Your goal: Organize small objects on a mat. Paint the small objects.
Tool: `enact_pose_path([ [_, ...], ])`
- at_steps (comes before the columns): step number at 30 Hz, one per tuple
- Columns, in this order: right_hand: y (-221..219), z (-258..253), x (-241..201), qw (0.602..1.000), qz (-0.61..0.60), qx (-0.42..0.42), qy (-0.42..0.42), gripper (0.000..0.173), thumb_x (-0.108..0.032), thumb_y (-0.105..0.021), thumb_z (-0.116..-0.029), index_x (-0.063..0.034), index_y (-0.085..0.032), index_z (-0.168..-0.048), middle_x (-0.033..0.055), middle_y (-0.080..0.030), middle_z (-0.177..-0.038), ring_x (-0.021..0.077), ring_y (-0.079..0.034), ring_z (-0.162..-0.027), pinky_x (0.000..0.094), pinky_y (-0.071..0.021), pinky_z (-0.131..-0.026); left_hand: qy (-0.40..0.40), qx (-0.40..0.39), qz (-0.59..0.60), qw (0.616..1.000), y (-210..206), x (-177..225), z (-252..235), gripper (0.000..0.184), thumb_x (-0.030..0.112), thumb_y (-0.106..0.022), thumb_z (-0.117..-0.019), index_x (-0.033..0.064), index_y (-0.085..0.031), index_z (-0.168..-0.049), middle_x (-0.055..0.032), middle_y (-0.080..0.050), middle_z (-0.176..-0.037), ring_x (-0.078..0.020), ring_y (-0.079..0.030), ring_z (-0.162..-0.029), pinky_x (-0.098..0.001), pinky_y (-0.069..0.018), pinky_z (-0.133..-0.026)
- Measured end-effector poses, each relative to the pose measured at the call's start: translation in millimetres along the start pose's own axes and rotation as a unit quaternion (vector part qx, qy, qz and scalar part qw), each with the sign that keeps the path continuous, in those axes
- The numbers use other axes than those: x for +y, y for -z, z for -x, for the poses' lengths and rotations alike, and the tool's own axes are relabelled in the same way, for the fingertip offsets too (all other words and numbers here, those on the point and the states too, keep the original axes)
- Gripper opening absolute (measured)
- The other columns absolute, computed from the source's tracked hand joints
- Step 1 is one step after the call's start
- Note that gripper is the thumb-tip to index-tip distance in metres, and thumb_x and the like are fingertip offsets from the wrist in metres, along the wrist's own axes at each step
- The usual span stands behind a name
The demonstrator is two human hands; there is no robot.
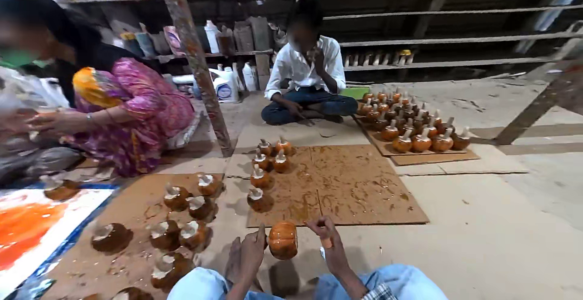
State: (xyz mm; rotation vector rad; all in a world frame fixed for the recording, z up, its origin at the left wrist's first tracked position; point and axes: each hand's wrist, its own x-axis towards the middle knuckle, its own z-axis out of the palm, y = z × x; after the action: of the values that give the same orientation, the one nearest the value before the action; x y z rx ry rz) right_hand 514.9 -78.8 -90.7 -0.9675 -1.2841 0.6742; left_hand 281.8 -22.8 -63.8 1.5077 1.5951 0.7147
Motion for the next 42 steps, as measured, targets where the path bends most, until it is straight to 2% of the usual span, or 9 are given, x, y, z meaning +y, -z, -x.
enact_pose_path([
  [5,-12,2,9,0.995,0.057,-0.074,0.032,0.047,-0.05,-0.051,-0.1032,-0.0123,-0.079,-0.104,0.0081,-0.062,-0.111,0.0114,-0.059,-0.103,0.0296,-0.0532,-0.089,0.006,-0.009,-0.027,1.0,2,-3,2,0.065,0.042,-0.033,-0.1111,0.0073,-0.054,-0.06,0.0,-0.046,-0.056,-0.015,-0.05,-0.057,-0.0391,-0.0441,-0.061],
  [10,-1,-2,0,0.899,0.266,-0.18,0.299,0.05,-0.063,-0.044,-0.1013,-0.0305,-0.069,-0.129,0.0068,-0.065,-0.108,0.0204,-0.061,-0.101,0.0379,-0.0495,-0.092,0.032,-0.024,-0.043,0.998,4,-6,-1,0.064,0.042,-0.034,-0.111,0.0087,-0.052,-0.059,0.001,-0.046,-0.055,-0.0139,-0.049,-0.056,-0.037,-0.043,-0.059],
  [14,7,-2,-2,0.865,0.336,-0.11,0.355,0.048,-0.066,-0.037,-0.1016,-0.0402,-0.068,-0.128,0.0014,-0.063,-0.106,0.0172,-0.06,-0.099,0.0383,-0.0457,-0.094,-0.034,-0.039,-0.047,0.998,5,-5,3,0.063,0.043,-0.032,-0.1102,0.0113,-0.052,-0.06,0.0027,-0.046,-0.056,-0.013,-0.049,-0.056,-0.0379,-0.0433,-0.06],
  [23,-13,4,6,0.994,0.02,-0.091,0.056,0.056,-0.06,-0.043,-0.1031,-0.017,-0.079,-0.104,0.003,-0.061,-0.104,0.0056,-0.056,-0.101,0.0229,-0.0493,-0.087,-0.241,0.161,0.075,0.954,1,-9,13,0.055,0.033,-0.041,-0.1073,0.0107,-0.056,-0.059,0.009,-0.046,-0.05,0.003,-0.043,-0.046,-0.0177,-0.0373,-0.047],
  [28,-20,6,-2,0.982,-0.033,-0.104,-0.155,0.089,-0.08,-0.028,-0.0942,-0.0019,-0.068,-0.106,-0.0016,-0.07,-0.096,0.0054,-0.066,-0.087,0.0267,-0.0569,-0.076,-0.3,0.229,0.03,0.926,-2,-15,12,0.056,0.033,-0.039,-0.1077,0.008,-0.057,-0.061,0.002,-0.054,-0.055,-0.0049,-0.053,-0.052,-0.0252,-0.0456,-0.058],
  [32,-21,5,-2,0.935,-0.076,-0.138,-0.317,0.074,-0.05,-0.009,-0.1043,-0.0021,-0.066,-0.106,0.0028,-0.068,-0.098,0.0112,-0.065,-0.09,0.0311,-0.055,-0.077,-0.312,0.266,-0.01,0.912,-4,-19,8,0.057,0.035,-0.037,-0.1085,0.0088,-0.057,-0.062,0.0,-0.052,-0.055,-0.0115,-0.052,-0.053,-0.0328,-0.0442,-0.062],
  [37,-18,2,-2,0.903,-0.087,-0.217,-0.361,0.078,-0.052,0.001,-0.1035,-0.0097,-0.065,-0.096,0.0025,-0.066,-0.107,0.0134,-0.062,-0.097,0.0344,-0.0527,-0.08,-0.217,0.271,0.011,0.938,-2,-13,6,0.059,0.036,-0.035,-0.1076,0.0099,-0.055,-0.058,0.0038,-0.047,-0.051,-0.0079,-0.05,-0.05,-0.029,-0.0437,-0.054],
  [40,-17,2,-3,0.915,-0.037,-0.2,-0.347,0.088,-0.055,0.001,-0.1027,-0.0061,-0.072,-0.104,0.0095,-0.067,-0.114,0.0202,-0.061,-0.101,0.0401,-0.0506,-0.081,-0.013,0.136,0.094,0.986,6,-13,-1,0.064,0.041,-0.034,-0.1116,0.0021,-0.062,-0.069,-0.0038,-0.053,-0.059,-0.0166,-0.051,-0.056,-0.0391,-0.0451,-0.058],
  [42,-11,-4,0,0.934,-0.005,-0.112,-0.338,0.078,-0.043,-0.006,-0.1071,-0.0015,-0.072,-0.113,0.0123,-0.07,-0.114,0.0206,-0.063,-0.097,0.0397,-0.0514,-0.08,0.092,0.035,0.239,0.966,5,-15,-4,0.057,0.041,-0.03,-0.1128,0.004,-0.06,-0.081,0.0004,-0.051,-0.059,-0.0093,-0.044,-0.048,-0.0267,-0.0409,-0.048],
])
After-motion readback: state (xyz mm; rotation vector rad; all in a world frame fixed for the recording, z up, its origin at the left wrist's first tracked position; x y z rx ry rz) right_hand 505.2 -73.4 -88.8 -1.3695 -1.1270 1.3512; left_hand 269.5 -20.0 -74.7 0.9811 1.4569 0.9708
